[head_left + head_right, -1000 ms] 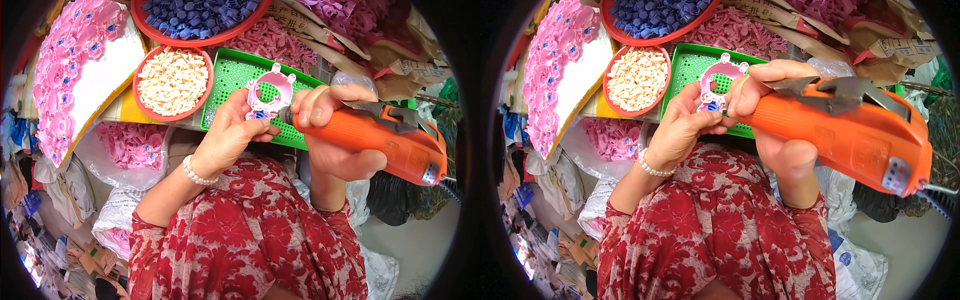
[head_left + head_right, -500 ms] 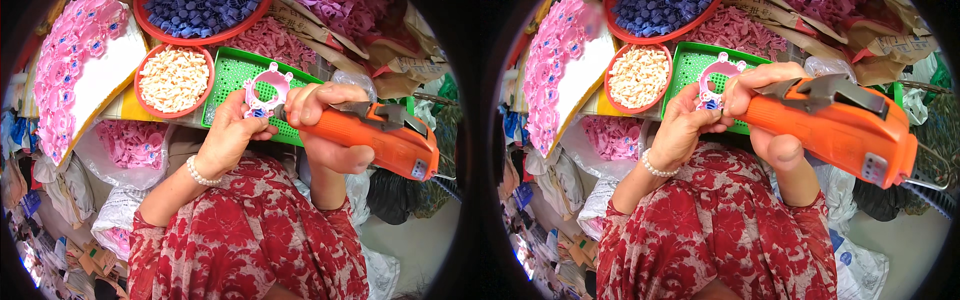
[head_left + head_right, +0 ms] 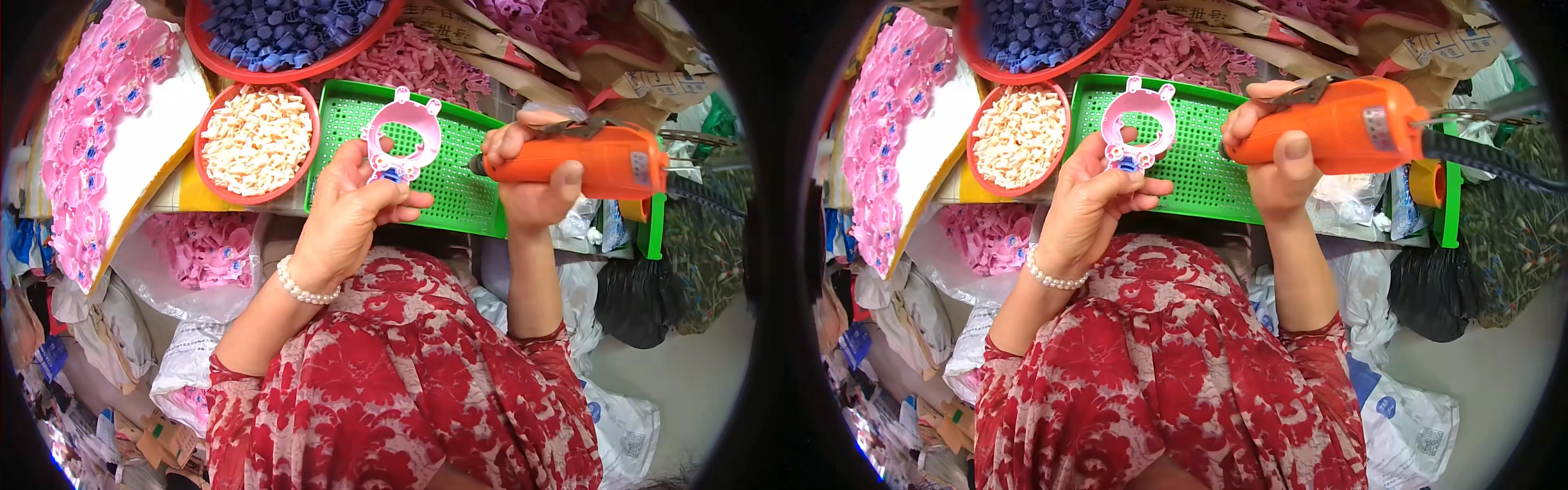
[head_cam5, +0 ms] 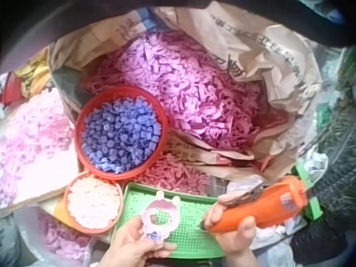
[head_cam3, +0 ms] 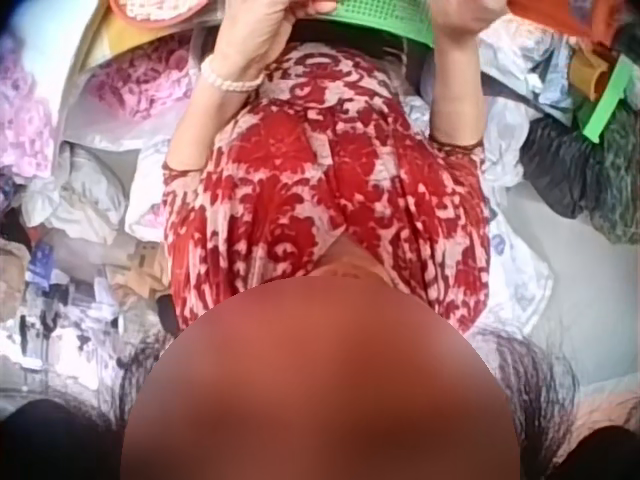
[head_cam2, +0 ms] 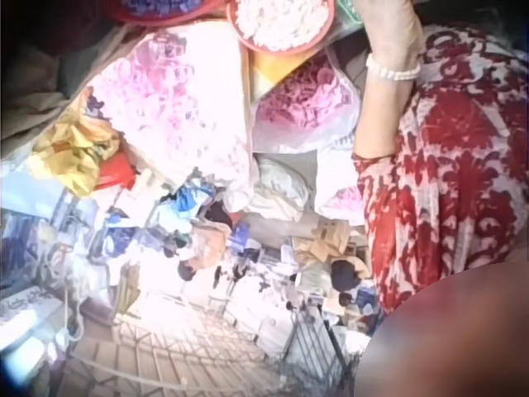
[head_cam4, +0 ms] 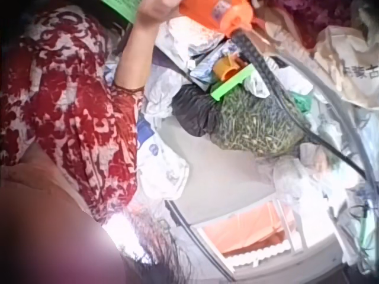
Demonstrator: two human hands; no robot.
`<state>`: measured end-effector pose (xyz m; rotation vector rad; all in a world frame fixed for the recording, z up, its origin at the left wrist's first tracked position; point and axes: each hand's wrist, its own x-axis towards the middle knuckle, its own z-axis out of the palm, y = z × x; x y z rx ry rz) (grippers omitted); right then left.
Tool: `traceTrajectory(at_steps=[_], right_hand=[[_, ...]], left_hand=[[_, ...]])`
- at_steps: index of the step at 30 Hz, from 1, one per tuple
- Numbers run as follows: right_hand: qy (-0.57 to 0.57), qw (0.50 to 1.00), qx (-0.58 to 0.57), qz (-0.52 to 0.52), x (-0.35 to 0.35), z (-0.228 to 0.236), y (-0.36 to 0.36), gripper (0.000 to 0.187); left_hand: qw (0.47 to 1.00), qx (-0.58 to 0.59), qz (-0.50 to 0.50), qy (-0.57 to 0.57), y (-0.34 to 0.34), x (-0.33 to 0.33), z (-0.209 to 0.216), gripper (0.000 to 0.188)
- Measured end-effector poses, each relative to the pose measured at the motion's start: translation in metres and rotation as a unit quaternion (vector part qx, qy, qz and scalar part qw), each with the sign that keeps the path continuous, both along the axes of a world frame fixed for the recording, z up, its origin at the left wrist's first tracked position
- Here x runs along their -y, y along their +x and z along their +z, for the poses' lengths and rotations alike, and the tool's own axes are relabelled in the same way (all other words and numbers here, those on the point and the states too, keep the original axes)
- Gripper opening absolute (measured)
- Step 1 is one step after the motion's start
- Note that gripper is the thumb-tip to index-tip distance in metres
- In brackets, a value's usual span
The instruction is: Assembling pink plastic toy frames by applying hot glue and attaching small blue components.
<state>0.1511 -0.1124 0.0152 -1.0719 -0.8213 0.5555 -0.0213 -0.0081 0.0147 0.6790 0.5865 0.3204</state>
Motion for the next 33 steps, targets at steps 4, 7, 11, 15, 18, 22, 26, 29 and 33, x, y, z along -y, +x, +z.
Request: traceTrajectory(at_steps=[4, 7, 11, 15, 18, 22, 26, 29, 33], right_hand=[[0.001, 1.0, -0.002, -0.007, 0.0, -0.012, 0.0, 0.066], [0.001, 1.0, -0.002, -0.008, 0.0, -0.015, 0.001, 0.065], [0.001, 1.0, -0.007, -0.005, 0.0, -0.019, 0.001, 0.065], [-0.001, 1.0, -0.006, -0.011, 0.001, -0.02, 0.002, 0.065], [-0.003, 1.0, -0.006, -0.013, 0.001, -0.019, 0.002, 0.064], [-0.001, 1.0, -0.007, -0.015, 0.001, -0.02, 0.002, 0.064], [-0.003, 1.0, -0.005, -0.016, 0.001, -0.019, 0.002, 0.065], [0.004, 1.0, -0.009, -0.011, 0.003, -0.013, 0.003, 0.067], [0.034, 0.999, -0.005, 0.005, 0.005, 0.006, -0.001, 0.072]], left_hand=[[1.0, 0.013, -0.01, -0.02, 0.001, -0.001, 0.001, 0.04], [1.0, 0.007, -0.011, -0.009, 0.002, 0.0, -0.002, 0.04], [1.0, 0.006, -0.016, -0.003, 0.002, 0.0, -0.003, 0.04], [1.0, 0.002, -0.015, 0.003, 0.004, 0.001, -0.001, 0.04], [1.0, -0.002, -0.009, -0.007, 0.005, 0.0, 0.0, 0.041], [1.0, -0.007, -0.004, 0.021, 0.007, 0.0, -0.004, 0.039], [0.999, -0.023, -0.013, 0.038, 0.01, -0.001, -0.007, 0.036], [0.998, -0.021, -0.024, 0.063, 0.012, 0.0, -0.01, 0.039], [0.996, -0.026, -0.026, 0.076, 0.015, 0.001, -0.011, 0.038]])
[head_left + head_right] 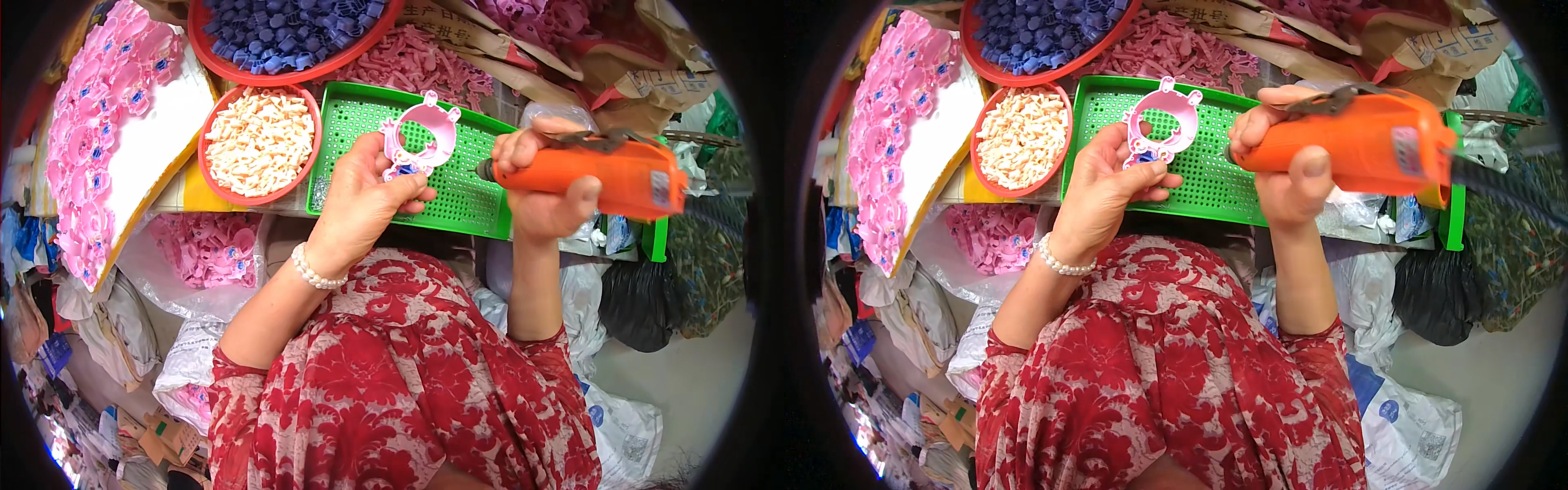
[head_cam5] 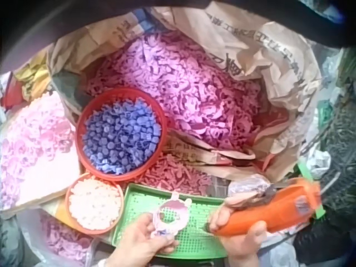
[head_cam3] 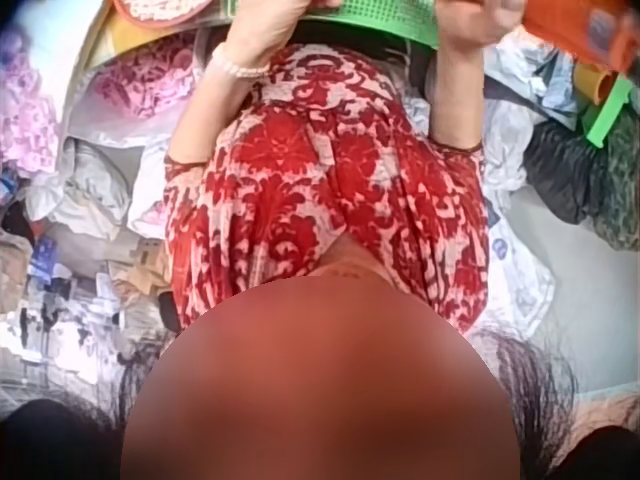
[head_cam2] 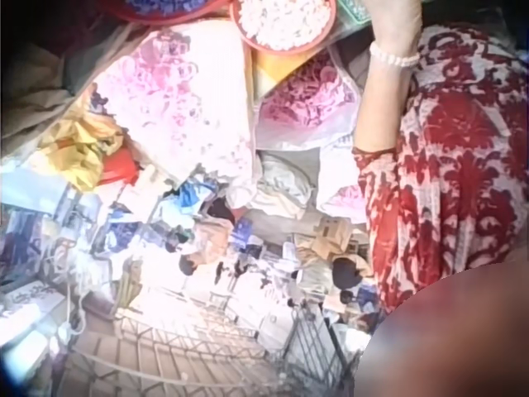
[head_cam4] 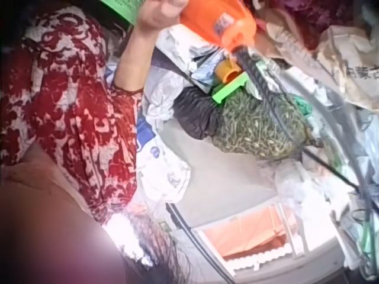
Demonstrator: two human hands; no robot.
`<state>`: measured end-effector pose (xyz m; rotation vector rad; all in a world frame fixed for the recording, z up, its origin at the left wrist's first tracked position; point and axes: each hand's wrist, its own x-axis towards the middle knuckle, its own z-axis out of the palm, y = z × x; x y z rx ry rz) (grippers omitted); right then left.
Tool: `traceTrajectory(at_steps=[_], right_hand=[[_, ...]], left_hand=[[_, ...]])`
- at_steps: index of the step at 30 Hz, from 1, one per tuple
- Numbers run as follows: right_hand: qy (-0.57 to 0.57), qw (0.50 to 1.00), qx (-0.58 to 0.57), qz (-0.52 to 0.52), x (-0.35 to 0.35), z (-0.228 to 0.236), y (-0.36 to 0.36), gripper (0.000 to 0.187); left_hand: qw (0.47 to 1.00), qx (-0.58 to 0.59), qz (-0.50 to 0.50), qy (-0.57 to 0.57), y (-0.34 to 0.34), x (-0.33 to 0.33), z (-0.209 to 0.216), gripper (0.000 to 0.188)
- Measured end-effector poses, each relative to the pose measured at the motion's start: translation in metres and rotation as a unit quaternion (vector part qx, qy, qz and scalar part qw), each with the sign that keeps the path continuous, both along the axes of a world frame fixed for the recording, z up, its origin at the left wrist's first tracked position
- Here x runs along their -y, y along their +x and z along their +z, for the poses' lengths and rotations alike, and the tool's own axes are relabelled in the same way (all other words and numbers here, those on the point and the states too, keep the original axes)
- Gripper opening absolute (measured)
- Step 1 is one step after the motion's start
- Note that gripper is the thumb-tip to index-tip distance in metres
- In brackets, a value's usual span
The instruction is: Assembling pink plastic toy frames by applying hot glue and attaching small blue components.
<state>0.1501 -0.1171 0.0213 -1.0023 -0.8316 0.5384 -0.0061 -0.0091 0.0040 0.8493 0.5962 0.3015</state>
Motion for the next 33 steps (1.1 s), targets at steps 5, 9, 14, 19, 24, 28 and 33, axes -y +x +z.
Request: traceTrajectory(at_steps=[5, 9, 14, 19, 24, 28, 33], right_hand=[[0.098, 0.987, 0.045, 0.119, -0.001, 0.035, -0.003, 0.082], [0.126, 0.979, 0.058, 0.146, -0.011, 0.054, -0.022, 0.086], [0.139, 0.965, 0.089, 0.205, -0.027, 0.051, -0.027, 0.087], [0.115, 0.974, 0.052, 0.186, -0.036, 0.037, -0.029, 0.086], [0.097, 0.981, 0.016, 0.17, -0.038, 0.029, -0.03, 0.082], [0.075, 0.986, 0.004, 0.148, -0.04, 0.026, -0.034, 0.08], [0.058, 0.99, -0.007, 0.125, -0.04, 0.025, -0.038, 0.077]], left_hand=[[0.999, -0.01, -0.033, 0.019, 0.002, 0.0, 0.004, 0.033], [0.999, -0.001, -0.034, 0.028, 0.002, 0.0, 0.001, 0.031], [0.999, 0.008, -0.032, 0.018, 0.001, 0.0, -0.002, 0.03], [0.999, 0.008, -0.032, 0.005, 0.001, 0.0, 0.003, 0.029], [0.999, -0.002, -0.049, 0.009, 0.001, -0.001, 0.003, 0.035], [0.999, 0.003, -0.051, 0.004, 0.001, -0.002, -0.001, 0.035], [0.999, -0.002, -0.039, 0.009, 0.001, 0.001, 0.001, 0.034]])
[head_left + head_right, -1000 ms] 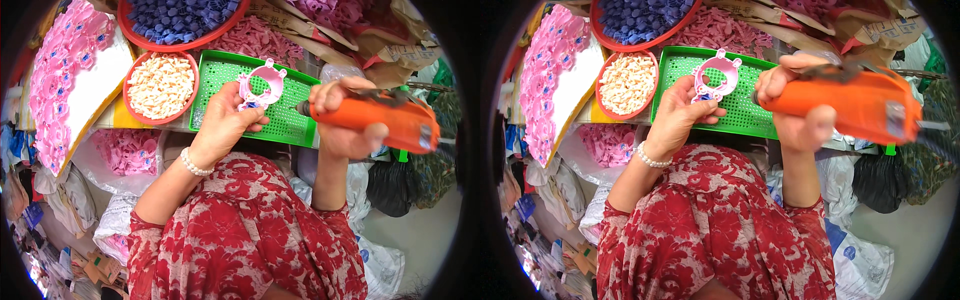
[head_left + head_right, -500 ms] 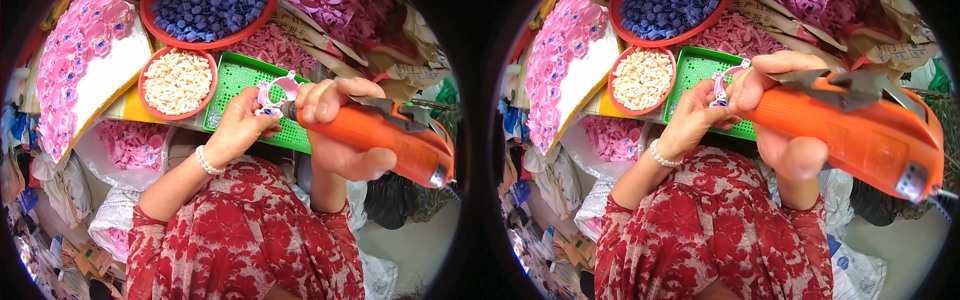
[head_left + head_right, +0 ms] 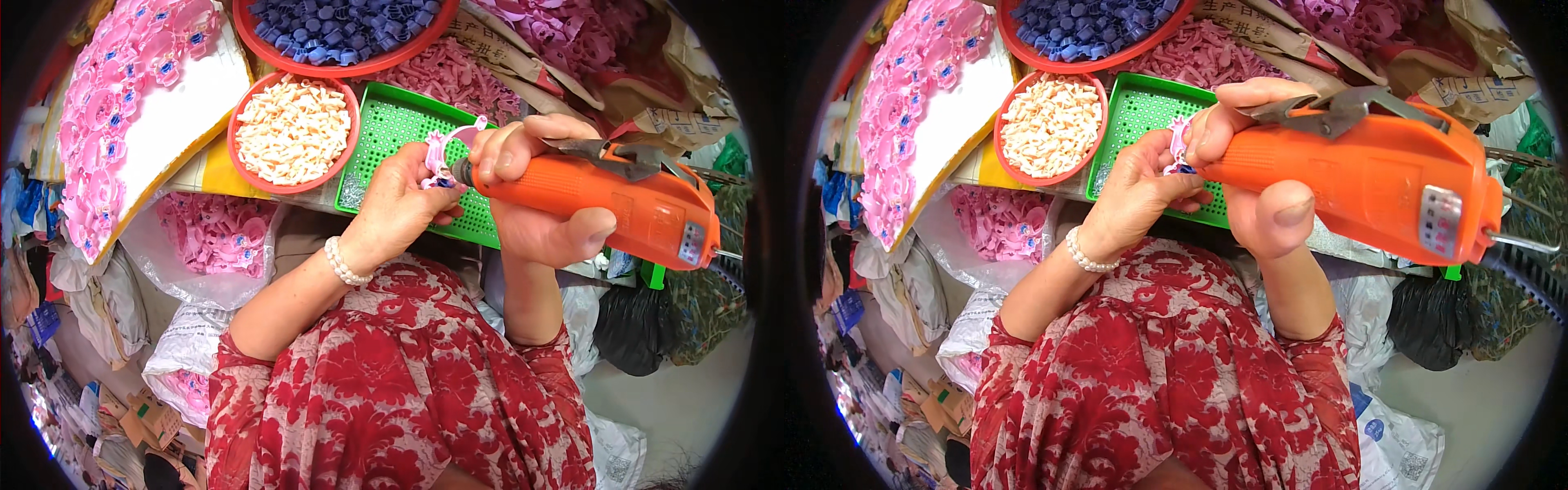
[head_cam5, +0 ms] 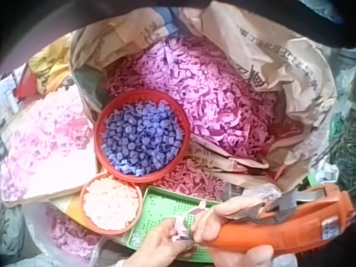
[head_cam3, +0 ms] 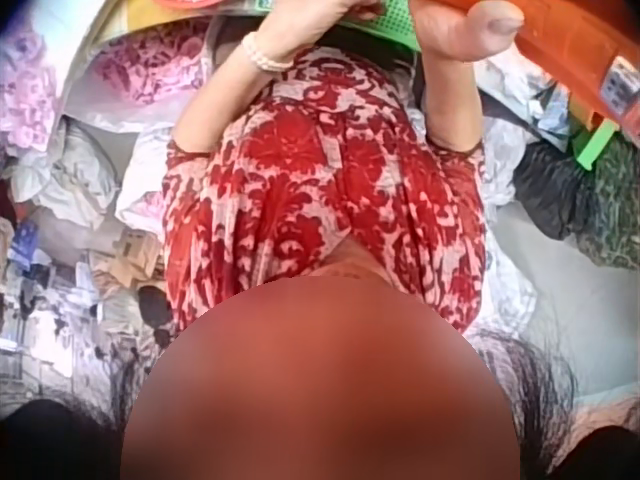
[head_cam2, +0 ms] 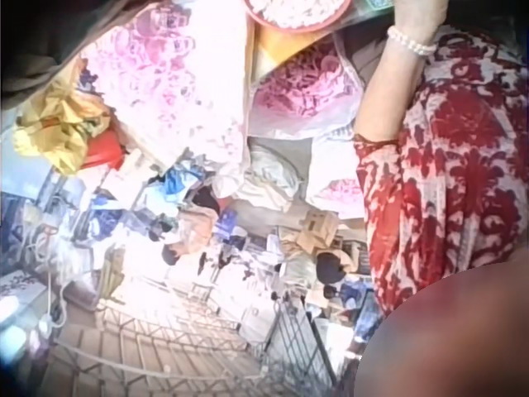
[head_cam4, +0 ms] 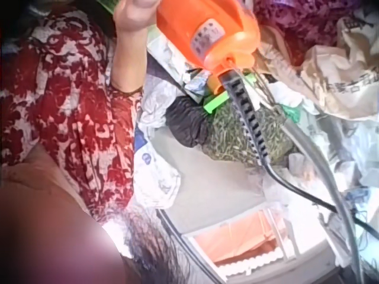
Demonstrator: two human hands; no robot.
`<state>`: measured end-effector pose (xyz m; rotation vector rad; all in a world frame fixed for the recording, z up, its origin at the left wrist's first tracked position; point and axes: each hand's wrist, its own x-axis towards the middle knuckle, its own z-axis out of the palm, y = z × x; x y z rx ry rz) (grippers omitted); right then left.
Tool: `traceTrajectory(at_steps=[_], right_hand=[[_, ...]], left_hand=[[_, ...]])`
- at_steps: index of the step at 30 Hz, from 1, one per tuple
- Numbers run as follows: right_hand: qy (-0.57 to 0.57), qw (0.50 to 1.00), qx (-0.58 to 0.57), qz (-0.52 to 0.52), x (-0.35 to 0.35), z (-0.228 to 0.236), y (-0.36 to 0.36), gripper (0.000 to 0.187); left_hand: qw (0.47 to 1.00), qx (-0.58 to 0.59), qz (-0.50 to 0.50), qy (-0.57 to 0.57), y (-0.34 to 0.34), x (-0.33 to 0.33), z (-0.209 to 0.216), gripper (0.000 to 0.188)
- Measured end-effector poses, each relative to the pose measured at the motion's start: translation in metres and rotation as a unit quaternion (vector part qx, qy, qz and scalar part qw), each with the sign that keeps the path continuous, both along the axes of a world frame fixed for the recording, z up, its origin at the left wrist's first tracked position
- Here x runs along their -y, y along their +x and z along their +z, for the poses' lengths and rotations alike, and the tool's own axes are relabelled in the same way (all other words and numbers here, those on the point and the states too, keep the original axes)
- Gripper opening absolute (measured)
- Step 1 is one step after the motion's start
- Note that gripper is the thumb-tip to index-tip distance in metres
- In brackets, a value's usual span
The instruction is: Assembling pink plastic toy frames by applying hot glue and attaching small blue components.
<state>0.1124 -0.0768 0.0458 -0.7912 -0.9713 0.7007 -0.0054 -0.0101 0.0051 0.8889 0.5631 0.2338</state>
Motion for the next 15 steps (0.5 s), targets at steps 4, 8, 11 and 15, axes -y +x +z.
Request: traceTrajectory(at_steps=[4, 8, 11, 15], right_hand=[[0.018, 1.0, -0.004, 0.015, -0.004, -0.007, 0.002, 0.074], [0.057, 0.998, 0.006, 0.033, -0.007, -0.013, 0.003, 0.073], [0.061, 0.998, -0.002, 0.024, -0.008, -0.009, 0.0, 0.076], [0.081, 0.996, -0.016, 0.031, 0.001, 0.002, 0.001, 0.081]], left_hand=[[1.0, -0.015, 0.016, 0.018, 0.002, 0.003, -0.008, 0.035], [0.999, -0.008, 0.037, 0.015, 0.002, 0.002, -0.008, 0.031], [0.999, 0.009, 0.05, -0.01, -0.001, 0.0, -0.004, 0.026], [0.997, 0.043, 0.049, 0.031, -0.003, 0.0, -0.007, 0.026]])
